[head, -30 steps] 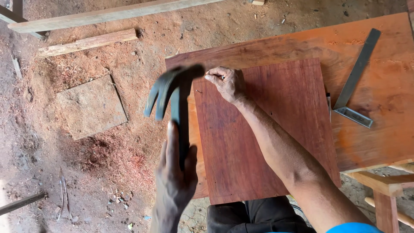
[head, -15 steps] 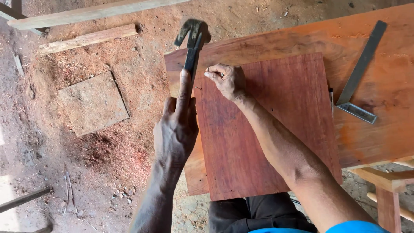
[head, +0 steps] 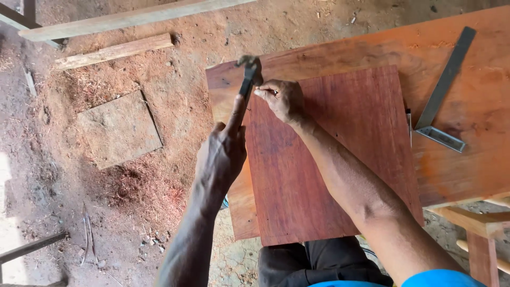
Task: The person aligns a try square on a plywood panel and marks a line with a pen, then picks up nails and hammers them into the panel, repositioning the panel between nails. At the end the person reaches toward a wooden stool frame on the floor.
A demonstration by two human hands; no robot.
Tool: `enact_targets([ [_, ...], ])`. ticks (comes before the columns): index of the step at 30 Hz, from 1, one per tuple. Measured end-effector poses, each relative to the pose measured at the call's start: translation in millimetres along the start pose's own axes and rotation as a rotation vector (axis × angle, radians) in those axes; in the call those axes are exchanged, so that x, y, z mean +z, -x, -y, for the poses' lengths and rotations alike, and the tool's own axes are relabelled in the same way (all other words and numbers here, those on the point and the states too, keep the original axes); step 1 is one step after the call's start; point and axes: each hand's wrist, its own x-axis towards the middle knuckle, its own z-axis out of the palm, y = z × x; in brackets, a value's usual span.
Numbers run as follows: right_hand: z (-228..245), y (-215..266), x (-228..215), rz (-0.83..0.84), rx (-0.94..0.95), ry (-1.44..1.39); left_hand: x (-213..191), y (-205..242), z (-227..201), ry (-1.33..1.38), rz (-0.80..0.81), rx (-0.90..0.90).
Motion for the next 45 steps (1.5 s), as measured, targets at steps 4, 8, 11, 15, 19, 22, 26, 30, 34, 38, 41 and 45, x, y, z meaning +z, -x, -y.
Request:
enact_targets([
  [4,-1,0,0,0.001,0.039,0.072,5,3,3,-0.001,-0.067,0.037],
  [8,6,1,-4,0.007,0.12,-0.008,1,-3,5,-0.026,-0.011,0.018],
  [11,6,-6,-2,0.005,0.124,0.04,2,-6,7,-0.03,0.004,0.02],
  [15,6,4,-6,-0.013,0.132,0.001,7,-7,12,0.033,-0.017,0.101],
  [19,0,-14,-3,0.015,0.154,0.084,4,-9,8,0.016,-0.053,0.113],
  [22,4,8,-2,0.019,0.14,0.045,10,-3,10,-0.003,-0.043,0.077],
  [26,-2,-7,2,0.019,0.128,0.045,2,0,10,0.001,-0.09,0.077],
  [30,-3,0,-8,-0.004,0.092,0.069,19,59,0,0.398,-0.162,-0.037],
  [34,-10,27,-43,-0.06,0.349,-0.69,92,144,8,1.107,-0.128,0.086],
  [38,-7,114,-90,-0.25,0.698,-1.795,150,211,-3,1.062,-0.115,-0.179],
  [41,28,178,-123,-0.399,0.844,-1.982,176,238,-15,0.903,-0.038,-0.205],
  [45,96,229,-160,-0.568,0.97,-1.874,215,245,-28,0.631,-0.122,0.04],
])
